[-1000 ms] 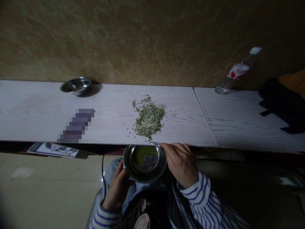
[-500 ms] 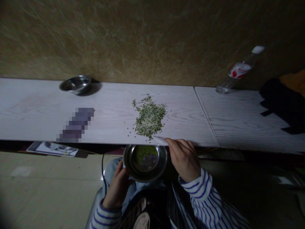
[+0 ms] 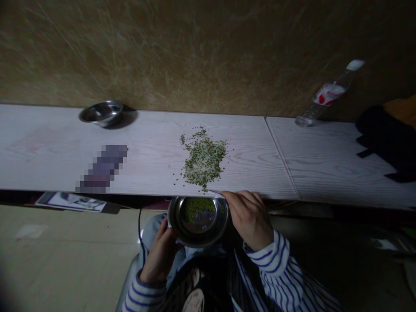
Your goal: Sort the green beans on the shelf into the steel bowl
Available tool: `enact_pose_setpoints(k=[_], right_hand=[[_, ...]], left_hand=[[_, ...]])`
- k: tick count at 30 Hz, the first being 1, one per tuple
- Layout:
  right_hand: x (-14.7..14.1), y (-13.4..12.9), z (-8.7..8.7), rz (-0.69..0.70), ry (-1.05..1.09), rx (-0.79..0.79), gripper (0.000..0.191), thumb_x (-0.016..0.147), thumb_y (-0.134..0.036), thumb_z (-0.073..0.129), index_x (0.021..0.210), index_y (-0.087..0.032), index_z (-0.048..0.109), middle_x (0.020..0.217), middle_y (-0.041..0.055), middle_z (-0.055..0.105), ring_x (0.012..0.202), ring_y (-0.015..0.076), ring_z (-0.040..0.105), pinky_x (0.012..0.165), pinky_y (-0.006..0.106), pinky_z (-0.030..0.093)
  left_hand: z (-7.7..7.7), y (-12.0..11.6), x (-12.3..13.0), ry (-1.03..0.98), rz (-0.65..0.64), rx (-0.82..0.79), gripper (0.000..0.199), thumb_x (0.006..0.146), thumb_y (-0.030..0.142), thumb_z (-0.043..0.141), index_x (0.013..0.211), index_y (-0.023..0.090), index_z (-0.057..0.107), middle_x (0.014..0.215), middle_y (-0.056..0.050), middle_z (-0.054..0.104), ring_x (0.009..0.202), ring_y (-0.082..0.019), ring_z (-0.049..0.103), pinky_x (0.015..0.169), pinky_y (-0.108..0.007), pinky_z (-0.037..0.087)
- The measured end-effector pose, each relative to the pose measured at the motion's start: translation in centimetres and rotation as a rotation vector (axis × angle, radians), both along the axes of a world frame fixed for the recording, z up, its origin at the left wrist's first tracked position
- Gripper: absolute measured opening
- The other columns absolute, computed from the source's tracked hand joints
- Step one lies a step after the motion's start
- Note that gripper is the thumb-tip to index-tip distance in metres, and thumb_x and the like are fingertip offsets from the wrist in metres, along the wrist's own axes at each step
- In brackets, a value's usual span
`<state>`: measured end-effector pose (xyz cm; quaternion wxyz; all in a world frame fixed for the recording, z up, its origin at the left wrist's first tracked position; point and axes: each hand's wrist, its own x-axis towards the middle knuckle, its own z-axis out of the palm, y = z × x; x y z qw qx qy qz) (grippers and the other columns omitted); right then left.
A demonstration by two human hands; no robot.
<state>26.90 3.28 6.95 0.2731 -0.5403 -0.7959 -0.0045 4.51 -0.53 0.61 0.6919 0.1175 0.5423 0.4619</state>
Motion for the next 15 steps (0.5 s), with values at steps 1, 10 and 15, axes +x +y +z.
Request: enact_pose_setpoints(k=[1, 10, 15], right_hand=[[0.0, -0.02, 0.02, 0.004, 0.001, 0.002, 0.023, 0.089, -0.015, 0.046, 0.105, -0.018, 0.062, 0.086, 0.0057, 0.069, 0.081, 0.0173, 0.06, 0.074, 0.033, 0.04], [-0.08, -0.3, 0.11, 0.029, 0.005, -0.01, 0.023, 0.089, -0.014, 0.045, 0.105, -0.018, 0.061, 0.088, 0.0057, 0.069, 0.084, 0.0168, 0.06, 0.075, 0.032, 0.04], [-0.32, -0.35, 0.24, 0.032, 0.005, -0.025, 0.023, 0.09, -0.014, 0.046, 0.105, -0.019, 0.061, 0.086, 0.0052, 0.069, 0.081, 0.0165, 0.06, 0.074, 0.032, 0.04]], left_hand=[[-0.01, 0.0, 0.0, 0.0, -0.004, 0.003, 0.053, 0.074, 0.028, 0.058, 0.125, 0.029, 0.045, 0.101, -0.002, 0.061, 0.082, -0.014, 0.054, 0.068, -0.026, 0.044], [0.25, 0.01, 0.03, 0.012, -0.01, 0.002, 0.053, 0.073, 0.026, 0.057, 0.125, 0.029, 0.045, 0.104, -0.003, 0.061, 0.082, -0.014, 0.055, 0.064, -0.025, 0.044], [-0.01, 0.02, 0.08, 0.007, -0.001, 0.004, 0.057, 0.071, 0.027, 0.06, 0.126, 0.03, 0.046, 0.108, -0.003, 0.061, 0.08, -0.014, 0.057, 0.065, -0.026, 0.044]])
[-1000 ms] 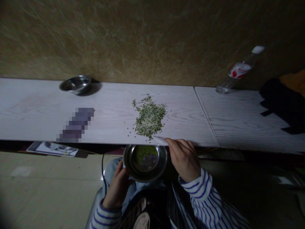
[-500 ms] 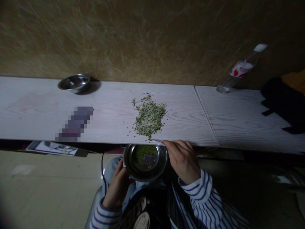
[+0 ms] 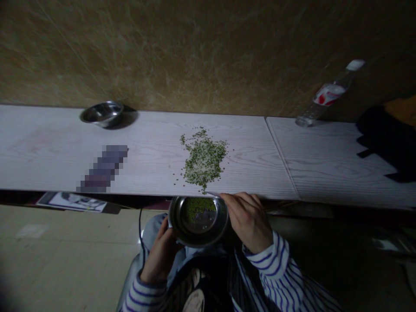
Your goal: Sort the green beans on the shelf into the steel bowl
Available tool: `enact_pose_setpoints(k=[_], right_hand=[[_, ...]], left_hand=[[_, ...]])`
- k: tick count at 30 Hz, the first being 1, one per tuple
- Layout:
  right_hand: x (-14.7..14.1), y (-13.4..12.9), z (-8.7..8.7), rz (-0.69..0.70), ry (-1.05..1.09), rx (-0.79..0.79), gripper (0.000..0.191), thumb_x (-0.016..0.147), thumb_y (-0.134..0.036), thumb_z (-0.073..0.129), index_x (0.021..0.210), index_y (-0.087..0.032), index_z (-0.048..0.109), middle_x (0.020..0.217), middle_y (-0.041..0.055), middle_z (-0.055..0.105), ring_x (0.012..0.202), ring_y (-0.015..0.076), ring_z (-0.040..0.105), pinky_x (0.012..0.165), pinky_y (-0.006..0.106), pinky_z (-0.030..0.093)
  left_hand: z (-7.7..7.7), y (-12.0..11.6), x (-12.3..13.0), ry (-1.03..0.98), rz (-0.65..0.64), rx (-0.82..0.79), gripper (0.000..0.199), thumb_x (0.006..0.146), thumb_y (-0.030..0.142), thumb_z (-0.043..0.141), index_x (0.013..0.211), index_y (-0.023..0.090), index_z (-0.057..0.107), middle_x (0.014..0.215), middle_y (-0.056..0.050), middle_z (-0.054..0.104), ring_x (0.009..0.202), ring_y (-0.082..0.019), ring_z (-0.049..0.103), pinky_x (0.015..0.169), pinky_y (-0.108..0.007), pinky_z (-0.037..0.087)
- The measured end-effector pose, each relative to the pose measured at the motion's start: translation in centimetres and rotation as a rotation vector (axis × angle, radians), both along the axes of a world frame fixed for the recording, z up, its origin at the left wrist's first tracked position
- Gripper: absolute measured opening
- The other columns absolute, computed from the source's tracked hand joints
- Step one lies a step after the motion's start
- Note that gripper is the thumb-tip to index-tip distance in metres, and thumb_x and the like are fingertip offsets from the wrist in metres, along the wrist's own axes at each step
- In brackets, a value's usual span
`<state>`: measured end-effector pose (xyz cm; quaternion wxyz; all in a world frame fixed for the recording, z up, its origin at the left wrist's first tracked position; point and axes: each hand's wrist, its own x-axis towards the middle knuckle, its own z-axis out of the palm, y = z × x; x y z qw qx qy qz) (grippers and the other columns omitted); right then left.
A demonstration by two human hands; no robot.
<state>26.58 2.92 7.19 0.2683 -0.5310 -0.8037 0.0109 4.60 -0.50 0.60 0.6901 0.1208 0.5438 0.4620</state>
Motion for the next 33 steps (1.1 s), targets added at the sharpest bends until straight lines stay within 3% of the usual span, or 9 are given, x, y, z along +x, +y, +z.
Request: enact_pose_setpoints(k=[16, 20, 33], right_hand=[[-1.1, -0.3, 0.2, 0.013, 0.019, 0.003, 0.023, 0.089, -0.014, 0.047, 0.108, -0.018, 0.06, 0.091, 0.006, 0.07, 0.082, 0.0163, 0.062, 0.076, 0.032, 0.042], [-1.0, -0.2, -0.1, -0.019, 0.019, 0.024, 0.026, 0.088, -0.014, 0.047, 0.11, -0.018, 0.059, 0.093, 0.0061, 0.07, 0.083, 0.017, 0.062, 0.076, 0.033, 0.044], [-1.4, 1.6, 0.1, -0.006, 0.004, 0.052, 0.025, 0.089, -0.013, 0.046, 0.11, -0.017, 0.06, 0.088, 0.0068, 0.07, 0.08, 0.0168, 0.061, 0.074, 0.032, 0.041]], left_hand=[[0.2, 0.0, -0.3, -0.011, -0.003, 0.013, 0.057, 0.072, 0.028, 0.06, 0.126, 0.028, 0.045, 0.109, -0.005, 0.06, 0.08, -0.014, 0.056, 0.066, -0.026, 0.046], [0.2, 0.1, -0.4, 0.004, 0.007, 0.012, 0.057, 0.07, 0.029, 0.061, 0.125, 0.027, 0.046, 0.1, -0.004, 0.062, 0.077, -0.014, 0.056, 0.063, -0.025, 0.044], [0.8, 0.4, -0.4, 0.022, 0.013, -0.021, 0.057, 0.068, 0.029, 0.062, 0.123, 0.029, 0.048, 0.102, -0.003, 0.062, 0.08, -0.014, 0.056, 0.063, -0.025, 0.044]])
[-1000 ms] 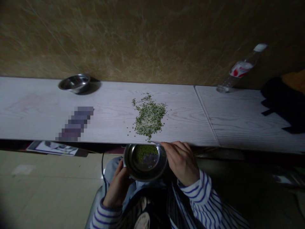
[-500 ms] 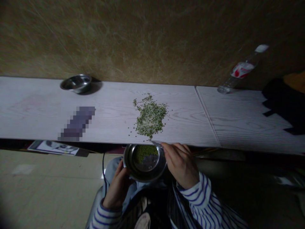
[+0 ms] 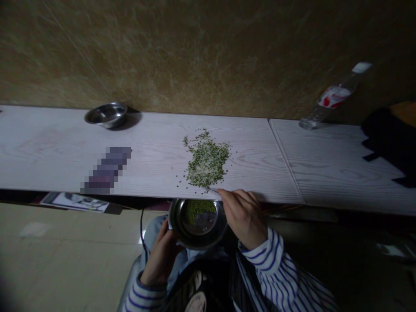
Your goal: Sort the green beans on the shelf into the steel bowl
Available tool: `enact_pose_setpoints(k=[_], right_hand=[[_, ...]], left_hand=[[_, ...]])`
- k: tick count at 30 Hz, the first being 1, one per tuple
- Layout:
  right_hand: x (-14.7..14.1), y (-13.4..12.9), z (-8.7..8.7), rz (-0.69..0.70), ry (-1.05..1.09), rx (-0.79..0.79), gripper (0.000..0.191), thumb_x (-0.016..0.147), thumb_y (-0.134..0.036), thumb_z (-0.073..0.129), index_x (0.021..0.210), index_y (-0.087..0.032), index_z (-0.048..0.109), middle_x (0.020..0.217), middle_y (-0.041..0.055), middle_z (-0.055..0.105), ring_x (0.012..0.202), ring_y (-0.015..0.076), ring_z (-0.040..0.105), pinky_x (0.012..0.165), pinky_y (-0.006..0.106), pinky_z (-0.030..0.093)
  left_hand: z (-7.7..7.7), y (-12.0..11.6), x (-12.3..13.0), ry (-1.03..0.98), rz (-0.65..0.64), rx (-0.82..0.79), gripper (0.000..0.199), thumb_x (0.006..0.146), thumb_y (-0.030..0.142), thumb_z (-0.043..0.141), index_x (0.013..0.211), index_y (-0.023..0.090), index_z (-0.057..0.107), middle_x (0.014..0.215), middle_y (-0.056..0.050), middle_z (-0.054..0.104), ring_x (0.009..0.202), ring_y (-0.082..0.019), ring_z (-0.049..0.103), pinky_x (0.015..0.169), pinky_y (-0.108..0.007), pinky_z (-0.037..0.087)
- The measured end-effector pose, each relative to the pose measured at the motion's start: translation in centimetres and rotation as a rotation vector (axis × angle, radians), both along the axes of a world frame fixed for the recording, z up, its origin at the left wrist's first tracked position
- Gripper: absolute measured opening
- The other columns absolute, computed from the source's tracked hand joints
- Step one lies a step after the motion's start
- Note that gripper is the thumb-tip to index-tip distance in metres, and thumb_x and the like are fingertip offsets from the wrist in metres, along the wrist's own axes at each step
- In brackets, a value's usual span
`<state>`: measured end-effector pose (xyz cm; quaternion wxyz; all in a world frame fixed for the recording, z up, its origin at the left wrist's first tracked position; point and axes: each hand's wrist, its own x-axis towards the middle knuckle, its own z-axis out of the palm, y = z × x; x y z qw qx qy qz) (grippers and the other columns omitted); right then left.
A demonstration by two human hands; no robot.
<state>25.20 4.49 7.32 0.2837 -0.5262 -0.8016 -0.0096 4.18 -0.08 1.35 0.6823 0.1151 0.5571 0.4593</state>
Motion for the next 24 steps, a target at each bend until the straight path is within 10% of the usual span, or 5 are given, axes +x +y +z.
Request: enact_pose_setpoints(k=[24], right_hand=[[0.2, -0.5, 0.0, 0.055, 0.023, -0.023, 0.023, 0.086, -0.011, 0.051, 0.106, -0.017, 0.061, 0.086, 0.0044, 0.069, 0.08, 0.016, 0.06, 0.073, 0.032, 0.041]], left_hand=[[-1.3, 0.2, -0.2, -0.005, 0.006, -0.041, 0.06, 0.072, 0.03, 0.06, 0.129, 0.03, 0.041, 0.105, -0.005, 0.06, 0.081, -0.015, 0.057, 0.06, -0.024, 0.042]])
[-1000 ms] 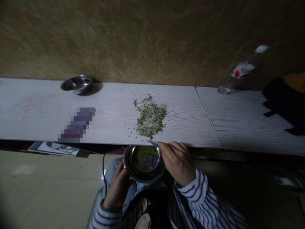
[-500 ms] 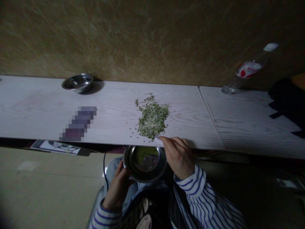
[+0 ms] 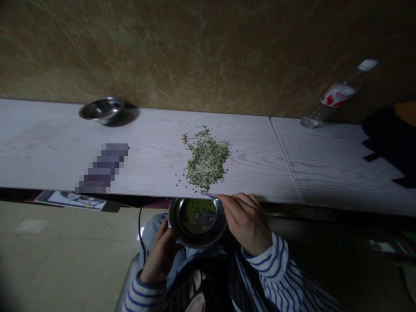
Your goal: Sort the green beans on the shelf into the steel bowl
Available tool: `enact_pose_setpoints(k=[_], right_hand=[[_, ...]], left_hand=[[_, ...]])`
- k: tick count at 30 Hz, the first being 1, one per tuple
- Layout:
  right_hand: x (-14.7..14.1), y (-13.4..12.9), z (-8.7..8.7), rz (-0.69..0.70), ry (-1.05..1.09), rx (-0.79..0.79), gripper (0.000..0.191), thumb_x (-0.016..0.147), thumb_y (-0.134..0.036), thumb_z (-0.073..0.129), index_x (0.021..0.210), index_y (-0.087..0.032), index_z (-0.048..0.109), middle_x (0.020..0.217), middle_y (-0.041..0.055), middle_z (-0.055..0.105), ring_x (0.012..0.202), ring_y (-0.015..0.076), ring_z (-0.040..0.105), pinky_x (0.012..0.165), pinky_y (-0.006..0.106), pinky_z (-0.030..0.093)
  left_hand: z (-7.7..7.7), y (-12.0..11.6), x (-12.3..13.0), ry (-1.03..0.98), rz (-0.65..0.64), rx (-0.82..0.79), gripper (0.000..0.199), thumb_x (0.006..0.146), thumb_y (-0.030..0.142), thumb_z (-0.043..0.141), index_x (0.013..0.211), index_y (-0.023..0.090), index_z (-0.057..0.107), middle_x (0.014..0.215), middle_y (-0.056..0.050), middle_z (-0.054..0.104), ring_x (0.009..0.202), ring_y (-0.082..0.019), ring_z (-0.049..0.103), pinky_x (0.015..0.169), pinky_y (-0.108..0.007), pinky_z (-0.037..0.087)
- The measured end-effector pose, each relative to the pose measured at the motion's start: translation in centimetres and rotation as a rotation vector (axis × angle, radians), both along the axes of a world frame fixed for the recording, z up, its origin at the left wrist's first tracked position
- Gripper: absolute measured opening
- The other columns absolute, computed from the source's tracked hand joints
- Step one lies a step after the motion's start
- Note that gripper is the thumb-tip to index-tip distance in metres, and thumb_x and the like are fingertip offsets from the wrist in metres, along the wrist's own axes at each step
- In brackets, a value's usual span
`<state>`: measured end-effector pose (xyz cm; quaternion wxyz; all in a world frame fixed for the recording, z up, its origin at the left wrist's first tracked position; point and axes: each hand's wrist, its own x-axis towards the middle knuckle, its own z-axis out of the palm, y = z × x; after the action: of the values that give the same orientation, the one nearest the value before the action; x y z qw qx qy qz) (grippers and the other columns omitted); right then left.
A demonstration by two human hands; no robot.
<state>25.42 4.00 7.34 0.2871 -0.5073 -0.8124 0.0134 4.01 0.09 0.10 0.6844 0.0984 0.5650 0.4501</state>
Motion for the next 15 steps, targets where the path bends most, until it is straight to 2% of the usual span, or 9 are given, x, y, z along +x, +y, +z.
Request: enact_pose_setpoints(k=[6, 15], right_hand=[[-1.1, 1.0, 0.1, 0.062, -0.028, -0.023, 0.023, 0.087, -0.012, 0.05, 0.107, -0.017, 0.061, 0.087, 0.0041, 0.069, 0.081, 0.0155, 0.06, 0.072, 0.032, 0.039], [-0.6, 3.3, -0.6, 0.036, -0.044, -0.014, 0.022, 0.09, -0.016, 0.047, 0.107, -0.018, 0.061, 0.088, 0.0063, 0.07, 0.08, 0.0165, 0.061, 0.071, 0.032, 0.04]], left_hand=[[0.3, -0.1, -0.2, 0.003, -0.003, 0.023, 0.057, 0.074, 0.027, 0.057, 0.129, 0.03, 0.041, 0.105, -0.003, 0.059, 0.082, -0.014, 0.055, 0.06, -0.023, 0.043], [0.3, 0.3, -0.2, -0.017, 0.008, 0.027, 0.059, 0.073, 0.025, 0.058, 0.129, 0.03, 0.042, 0.119, -0.004, 0.055, 0.087, -0.014, 0.054, 0.066, -0.026, 0.046]])
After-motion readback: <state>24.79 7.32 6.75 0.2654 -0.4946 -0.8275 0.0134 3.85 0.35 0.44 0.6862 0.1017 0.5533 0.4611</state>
